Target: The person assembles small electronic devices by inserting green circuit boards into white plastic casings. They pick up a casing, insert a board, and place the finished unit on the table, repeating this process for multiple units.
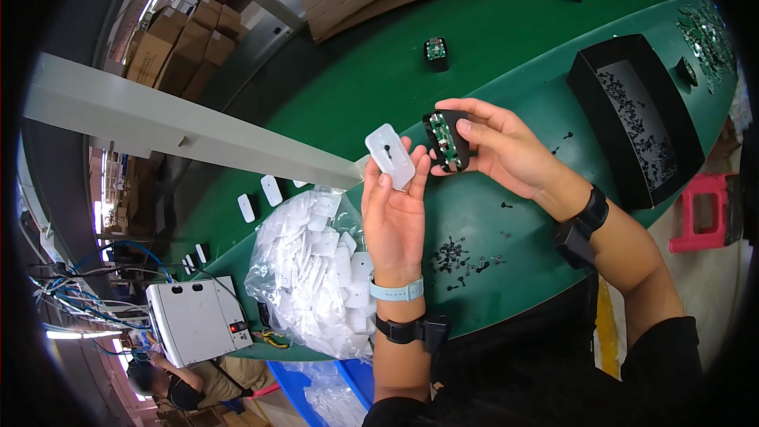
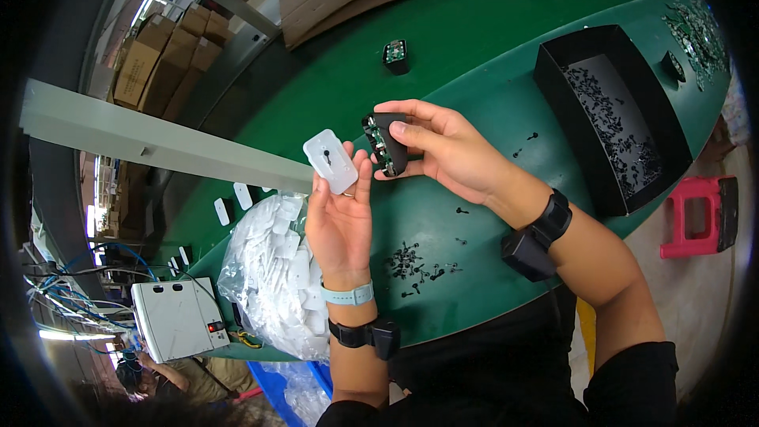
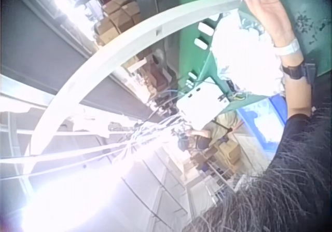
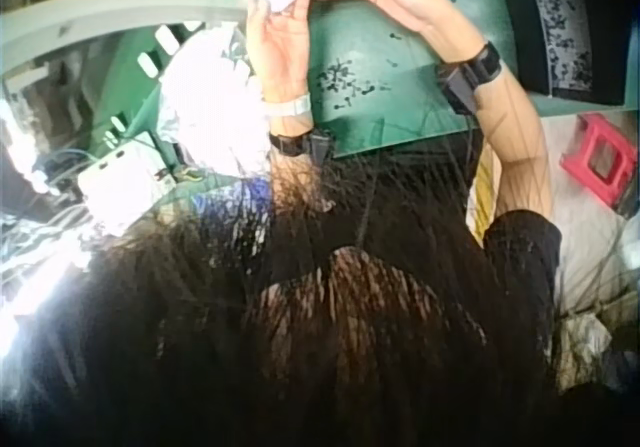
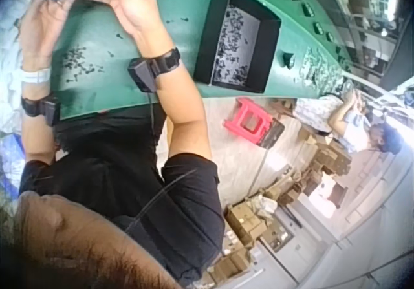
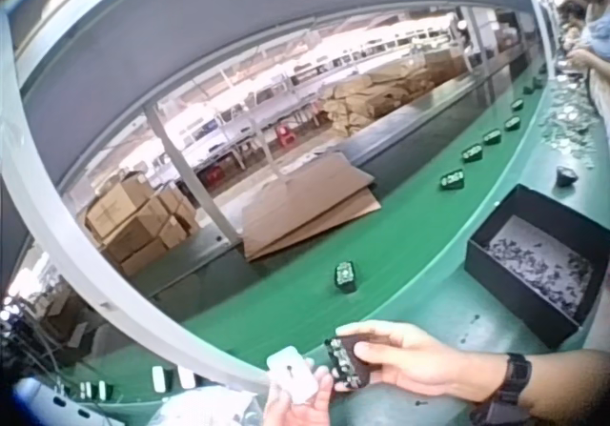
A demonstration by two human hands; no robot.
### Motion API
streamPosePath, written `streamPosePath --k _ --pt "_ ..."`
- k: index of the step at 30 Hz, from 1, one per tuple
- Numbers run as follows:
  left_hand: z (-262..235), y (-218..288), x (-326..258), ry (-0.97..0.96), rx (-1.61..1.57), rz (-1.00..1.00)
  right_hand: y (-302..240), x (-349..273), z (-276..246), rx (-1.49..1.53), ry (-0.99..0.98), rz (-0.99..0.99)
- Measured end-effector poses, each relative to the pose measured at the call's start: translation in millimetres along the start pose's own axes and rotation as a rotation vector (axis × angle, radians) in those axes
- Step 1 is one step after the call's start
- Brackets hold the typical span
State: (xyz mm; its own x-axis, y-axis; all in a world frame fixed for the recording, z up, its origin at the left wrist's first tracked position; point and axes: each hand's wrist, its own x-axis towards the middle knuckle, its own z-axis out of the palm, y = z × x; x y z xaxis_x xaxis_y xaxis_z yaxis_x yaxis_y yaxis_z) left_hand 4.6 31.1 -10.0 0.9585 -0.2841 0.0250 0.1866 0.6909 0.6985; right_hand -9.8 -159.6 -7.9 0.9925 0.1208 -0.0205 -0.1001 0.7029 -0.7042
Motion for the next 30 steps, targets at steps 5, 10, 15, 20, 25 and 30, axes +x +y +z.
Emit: streamPosePath --k 5,10,15,20,25,30 --pt "7 -7 -3 0.015 0.109 -0.020 5 -1 1 -0.322 0.089 -0.190" --pt "9 -16 -6 -0.006 0.162 -0.035 8 -6 8 -0.401 0.109 -0.294" --pt "10 -16 -7 -0.008 0.222 -0.050 9 -7 10 -0.504 0.134 -0.377" --pt "6 -20 -8 -0.051 0.285 -0.029 11 -6 10 -0.597 0.127 -0.444" --pt "3 -19 -8 -0.072 0.381 0.005 8 -9 13 -0.614 0.096 -0.428" --pt "2 -17 -8 -0.055 0.448 0.052 9 -8 5 -0.592 0.052 -0.375"
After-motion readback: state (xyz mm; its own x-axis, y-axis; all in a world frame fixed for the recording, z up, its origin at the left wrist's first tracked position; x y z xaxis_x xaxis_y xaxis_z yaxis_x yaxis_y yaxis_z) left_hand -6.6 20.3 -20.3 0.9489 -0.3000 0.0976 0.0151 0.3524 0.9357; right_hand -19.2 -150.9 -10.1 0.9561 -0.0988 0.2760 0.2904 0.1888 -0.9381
